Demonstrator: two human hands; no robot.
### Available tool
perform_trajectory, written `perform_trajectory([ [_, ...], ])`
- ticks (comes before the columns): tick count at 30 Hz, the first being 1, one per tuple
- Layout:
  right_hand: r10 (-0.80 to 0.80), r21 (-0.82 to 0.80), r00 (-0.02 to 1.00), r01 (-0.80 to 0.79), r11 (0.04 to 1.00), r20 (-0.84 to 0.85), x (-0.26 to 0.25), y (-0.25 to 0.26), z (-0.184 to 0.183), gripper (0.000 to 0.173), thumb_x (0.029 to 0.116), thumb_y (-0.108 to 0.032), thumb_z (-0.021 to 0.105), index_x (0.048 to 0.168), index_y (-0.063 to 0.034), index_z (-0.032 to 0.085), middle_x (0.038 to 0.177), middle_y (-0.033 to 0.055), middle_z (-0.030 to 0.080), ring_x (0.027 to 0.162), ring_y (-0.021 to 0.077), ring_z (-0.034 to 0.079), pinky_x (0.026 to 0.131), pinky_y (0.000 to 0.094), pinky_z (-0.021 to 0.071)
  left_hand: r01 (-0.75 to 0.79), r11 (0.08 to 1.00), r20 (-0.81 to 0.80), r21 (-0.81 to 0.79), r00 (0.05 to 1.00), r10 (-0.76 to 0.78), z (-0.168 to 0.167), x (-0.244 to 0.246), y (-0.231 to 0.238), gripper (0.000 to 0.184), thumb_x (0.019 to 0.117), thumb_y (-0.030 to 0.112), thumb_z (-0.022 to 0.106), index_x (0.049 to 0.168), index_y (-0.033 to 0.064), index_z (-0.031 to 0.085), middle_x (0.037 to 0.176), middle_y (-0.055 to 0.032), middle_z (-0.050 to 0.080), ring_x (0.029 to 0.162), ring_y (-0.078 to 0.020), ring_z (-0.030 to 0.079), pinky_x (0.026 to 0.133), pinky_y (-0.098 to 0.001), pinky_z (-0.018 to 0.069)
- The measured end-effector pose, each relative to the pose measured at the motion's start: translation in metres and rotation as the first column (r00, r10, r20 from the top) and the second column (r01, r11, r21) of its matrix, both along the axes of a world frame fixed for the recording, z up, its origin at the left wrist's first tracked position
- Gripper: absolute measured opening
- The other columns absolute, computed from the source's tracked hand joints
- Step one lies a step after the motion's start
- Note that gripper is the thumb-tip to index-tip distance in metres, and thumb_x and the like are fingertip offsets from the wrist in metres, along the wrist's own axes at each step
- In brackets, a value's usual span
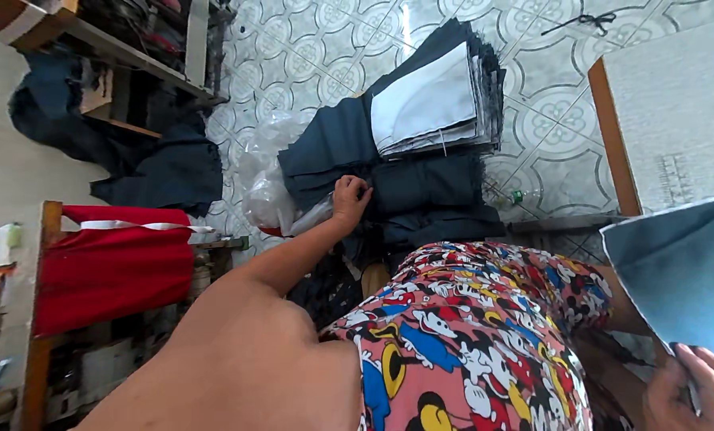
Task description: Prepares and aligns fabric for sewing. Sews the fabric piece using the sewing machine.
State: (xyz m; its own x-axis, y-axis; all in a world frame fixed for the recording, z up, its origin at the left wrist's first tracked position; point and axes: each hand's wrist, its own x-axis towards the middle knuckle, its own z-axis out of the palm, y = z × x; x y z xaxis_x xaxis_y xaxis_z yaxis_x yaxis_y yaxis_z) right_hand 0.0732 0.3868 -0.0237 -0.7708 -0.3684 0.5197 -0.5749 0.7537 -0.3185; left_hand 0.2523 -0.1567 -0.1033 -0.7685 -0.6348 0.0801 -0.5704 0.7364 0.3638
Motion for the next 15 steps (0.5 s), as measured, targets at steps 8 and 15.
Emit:
perform_trajectory([
  [8,-0.011,-0.079,0.995,0.019,0.997,0.097,0.006,-0.005,0.014,0.027,0.1001,-0.024,0.062,0.105,-0.0017,0.076,0.110,0.0223,0.074,0.112,0.0369,0.069,0.102,0.0458,0.0538,0.898,0.438,-0.445,0.039,0.408,-0.797,0.115,-0.110,0.116,0.011,0.1038,0.020,0.056,0.105,0.0098,0.054,0.109,-0.0116,0.068,0.107,-0.0193,0.067,0.094,-0.0343,0.0563],
  [15,0.055,-0.655,0.906,0.260,0.710,0.420,0.019,-0.022,0.048,0.084,0.1015,-0.071,0.030,0.140,-0.0002,0.055,0.128,0.0040,0.068,0.116,0.0064,0.065,0.099,0.0310,0.0552,0.934,0.000,-0.698,0.358,0.268,-0.665,0.173,-0.244,0.334,0.029,0.0979,0.005,0.064,0.120,-0.0094,0.052,0.096,-0.0144,0.071,0.082,-0.0120,0.071,0.077,-0.0295,0.0605],
])
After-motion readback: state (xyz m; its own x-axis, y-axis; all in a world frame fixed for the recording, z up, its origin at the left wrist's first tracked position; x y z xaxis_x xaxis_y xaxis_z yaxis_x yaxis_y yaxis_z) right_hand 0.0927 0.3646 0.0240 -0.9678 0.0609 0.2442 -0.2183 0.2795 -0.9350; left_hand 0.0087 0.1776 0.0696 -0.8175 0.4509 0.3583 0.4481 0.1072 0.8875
